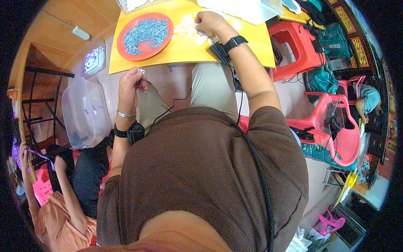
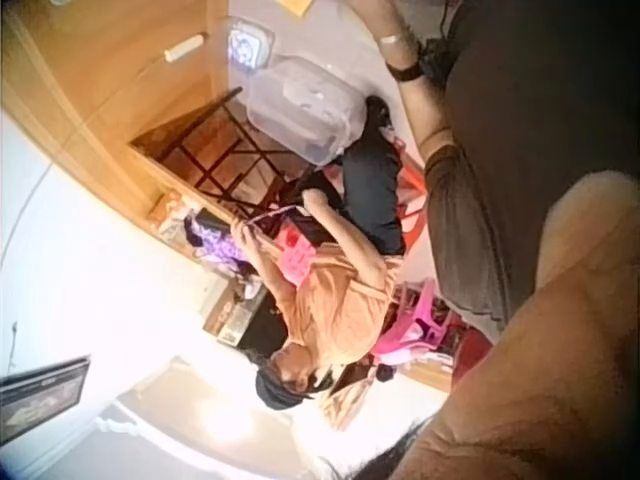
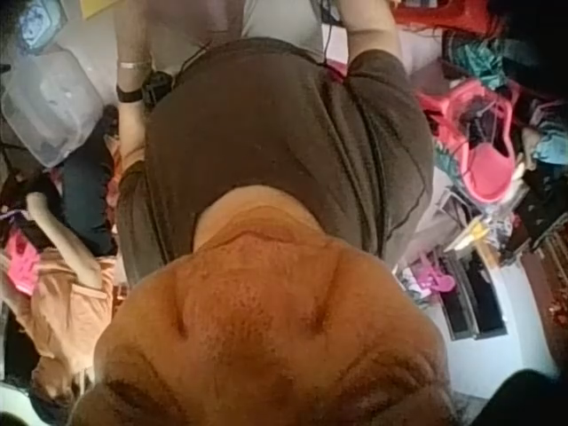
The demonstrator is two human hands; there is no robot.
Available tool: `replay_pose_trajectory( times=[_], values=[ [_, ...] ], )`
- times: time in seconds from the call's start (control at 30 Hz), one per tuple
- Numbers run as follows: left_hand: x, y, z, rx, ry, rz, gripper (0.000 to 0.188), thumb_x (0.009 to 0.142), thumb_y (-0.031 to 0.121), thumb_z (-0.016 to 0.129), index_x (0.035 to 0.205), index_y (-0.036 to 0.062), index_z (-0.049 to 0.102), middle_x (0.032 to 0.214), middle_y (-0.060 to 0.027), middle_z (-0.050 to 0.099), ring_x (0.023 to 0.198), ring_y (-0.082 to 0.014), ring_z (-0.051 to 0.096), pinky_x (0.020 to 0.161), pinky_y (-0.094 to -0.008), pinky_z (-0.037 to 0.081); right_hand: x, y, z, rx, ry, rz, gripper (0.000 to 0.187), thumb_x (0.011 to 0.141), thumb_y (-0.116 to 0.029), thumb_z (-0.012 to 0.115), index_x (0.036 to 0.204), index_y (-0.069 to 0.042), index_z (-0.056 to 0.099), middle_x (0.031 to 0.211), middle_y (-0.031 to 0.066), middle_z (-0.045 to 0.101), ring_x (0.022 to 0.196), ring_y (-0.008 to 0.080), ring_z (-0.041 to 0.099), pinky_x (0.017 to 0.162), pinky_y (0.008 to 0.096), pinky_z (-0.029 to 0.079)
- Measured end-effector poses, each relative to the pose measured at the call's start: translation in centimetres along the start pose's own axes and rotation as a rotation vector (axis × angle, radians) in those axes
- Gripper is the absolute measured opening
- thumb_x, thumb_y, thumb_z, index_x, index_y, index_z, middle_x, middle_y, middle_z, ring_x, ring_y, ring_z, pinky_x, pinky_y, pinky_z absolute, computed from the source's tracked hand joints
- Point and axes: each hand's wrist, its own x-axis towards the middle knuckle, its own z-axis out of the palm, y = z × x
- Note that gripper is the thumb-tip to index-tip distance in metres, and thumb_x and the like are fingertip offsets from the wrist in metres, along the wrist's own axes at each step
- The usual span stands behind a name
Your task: Assembling small plastic components with screws by hand.
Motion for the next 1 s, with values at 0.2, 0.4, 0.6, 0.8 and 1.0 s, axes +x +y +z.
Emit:
replay_pose_trajectory(
  times=[0.2, 0.4, 0.6, 0.8, 1.0],
  values=[
    [0.1, 0.2, 0.1, -0.046, 0.022, 0.004, 0.016, 0.082, 0.015, 0.049, 0.071, 0.0051, 0.054, 0.056, 0.0002, 0.05, 0.047, -0.0075, 0.047, 0.045, -0.0192, 0.034, -0.5, -0.5, -0.6, 0.123, -0.01, 0.019, 0.019, 0.073, -0.016, 0.066, 0.088, -0.004, 0.063, 0.073, 0.0079, 0.063, 0.068, 0.0188, 0.059, 0.064, 0.0292, 0.047],
    [0.1, 0.0, -0.2, -0.034, 0.019, 0.003, 0.017, 0.083, 0.017, 0.049, 0.072, 0.0054, 0.054, 0.057, 0.0, 0.05, 0.048, -0.0082, 0.047, 0.046, -0.0201, 0.034, -0.7, 0.3, -0.9, 0.495, 0.044, 0.042, 0.017, 0.076, -0.01, 0.064, 0.091, -0.002, 0.062, 0.078, 0.0037, 0.062, 0.071, 0.0115, 0.058, 0.065, 0.0245, 0.047],
    [0.7, 0.4, 0.6, -0.02, 0.01, -0.025, 0.018, 0.084, 0.019, 0.049, 0.074, 0.0051, 0.054, 0.059, -0.0008, 0.051, 0.049, -0.0091, 0.047, 0.047, -0.0213, 0.034, -1.7, -0.3, -2.6, 0.944, -0.082, 0.069, 0.018, 0.081, -0.009, 0.063, 0.097, -0.002, 0.061, 0.082, -0.0006, 0.06, 0.07, 0.0059, 0.055, 0.067, 0.0199, 0.046],
    [2.0, 3.0, 2.1, -0.004, -0.072, 0.018, 0.02, 0.085, 0.021, 0.049, 0.074, 0.006, 0.054, 0.06, -0.0006, 0.051, 0.051, -0.0091, 0.048, 0.048, -0.0209, 0.034, -3.8, -6.6, -4.6, 1.337, -0.25, 0.008, 0.021, 0.082, -0.01, 0.064, 0.101, -0.003, 0.061, 0.085, 0.0005, 0.062, 0.069, 0.0059, 0.056, 0.068, 0.0184, 0.047],
    [2.5, 4.9, 4.2, -0.033, -0.134, 0.111, 0.02, 0.085, 0.021, 0.048, 0.073, 0.0065, 0.054, 0.059, 0.0004, 0.05, 0.052, -0.0074, 0.047, 0.049, -0.0199, 0.034, -5.1, -9.6, -5.7, 1.606, -0.356, -0.034, 0.019, 0.083, -0.011, 0.06, 0.101, -0.002, 0.059, 0.082, 0.0015, 0.059, 0.066, 0.0071, 0.055, 0.06, 0.0187, 0.045]
  ],
)
